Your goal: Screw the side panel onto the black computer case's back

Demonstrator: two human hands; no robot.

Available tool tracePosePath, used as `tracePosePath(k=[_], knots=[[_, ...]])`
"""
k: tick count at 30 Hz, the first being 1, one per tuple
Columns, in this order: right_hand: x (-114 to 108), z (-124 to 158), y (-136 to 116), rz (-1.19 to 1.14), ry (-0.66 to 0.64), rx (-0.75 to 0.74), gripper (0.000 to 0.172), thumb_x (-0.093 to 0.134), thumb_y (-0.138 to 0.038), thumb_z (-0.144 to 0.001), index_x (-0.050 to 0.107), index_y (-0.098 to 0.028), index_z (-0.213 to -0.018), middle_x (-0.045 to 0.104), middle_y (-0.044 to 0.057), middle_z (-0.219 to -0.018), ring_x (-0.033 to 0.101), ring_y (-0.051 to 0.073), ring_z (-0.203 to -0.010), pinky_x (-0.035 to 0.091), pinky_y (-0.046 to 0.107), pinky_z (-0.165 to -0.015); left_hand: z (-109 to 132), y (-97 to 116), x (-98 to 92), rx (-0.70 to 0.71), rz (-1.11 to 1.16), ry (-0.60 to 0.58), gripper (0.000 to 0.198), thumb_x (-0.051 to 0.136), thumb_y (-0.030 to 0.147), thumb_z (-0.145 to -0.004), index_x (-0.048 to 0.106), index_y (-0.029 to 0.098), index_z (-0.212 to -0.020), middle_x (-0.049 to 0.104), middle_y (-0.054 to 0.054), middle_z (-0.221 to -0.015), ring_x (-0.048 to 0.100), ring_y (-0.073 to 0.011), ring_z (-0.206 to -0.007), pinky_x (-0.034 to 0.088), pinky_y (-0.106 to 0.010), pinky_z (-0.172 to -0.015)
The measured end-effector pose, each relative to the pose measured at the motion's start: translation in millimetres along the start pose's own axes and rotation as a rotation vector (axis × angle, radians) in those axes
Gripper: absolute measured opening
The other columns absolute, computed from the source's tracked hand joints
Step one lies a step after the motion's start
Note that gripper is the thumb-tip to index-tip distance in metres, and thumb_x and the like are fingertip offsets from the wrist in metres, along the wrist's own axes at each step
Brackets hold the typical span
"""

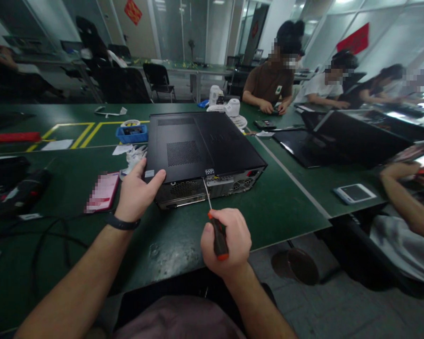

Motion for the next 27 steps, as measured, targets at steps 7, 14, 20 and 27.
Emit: tracePosePath(k=[7,14,20,27], knots=[[-0.1,3.9,5.9,0.001,-0.008,0.029,0.027,0.061,-0.018,-0.087,0.062,-0.020,-0.114,0.068,0.005,-0.093,0.068,0.019,-0.083,0.057,0.037,-0.075,-1.4,4.2,2.5,-0.012,-0.063,0.063,0.059,0.072,0.039,-0.084,0.066,0.014,-0.137,0.074,-0.014,-0.129,0.072,-0.0294,-0.116,0.053,-0.045,-0.111],[-3.5,3.6,4.1,0.009,-0.011,-0.014,0.029,0.061,-0.013,-0.087,0.061,-0.021,-0.115,0.069,0.005,-0.092,0.068,0.019,-0.081,0.058,0.036,-0.075,-1.3,-5.0,4.8,0.038,-0.094,0.137,0.054,0.067,0.036,-0.085,0.068,0.014,-0.134,0.075,-0.012,-0.128,0.070,-0.0274,-0.121,0.051,-0.041,-0.112],[-7.2,6.5,5.9,0.006,-0.014,-0.012,0.028,0.061,-0.013,-0.087,0.062,-0.021,-0.114,0.069,0.005,-0.091,0.068,0.019,-0.081,0.059,0.037,-0.074,-1.9,-9.5,7.2,0.050,-0.111,0.165,0.053,0.065,0.035,-0.085,0.068,0.014,-0.134,0.073,-0.013,-0.133,0.069,-0.0273,-0.125,0.050,-0.041,-0.113],[-7.1,11.1,8.0,-0.023,-0.015,0.028,0.028,0.062,-0.013,-0.087,0.063,-0.021,-0.113,0.069,0.005,-0.092,0.068,0.019,-0.082,0.058,0.036,-0.076,-0.6,-5.8,5.8,0.047,-0.094,0.154,0.052,0.065,0.033,-0.086,0.068,0.015,-0.134,0.073,-0.013,-0.132,0.069,-0.0269,-0.124,0.050,-0.040,-0.112]])
Point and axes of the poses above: each hand's wrist, its own z-axis away from the middle knuckle, its own x-axis out of the palm, y = z × x, the point moved 2 cm from there along -z, towards the middle knuckle
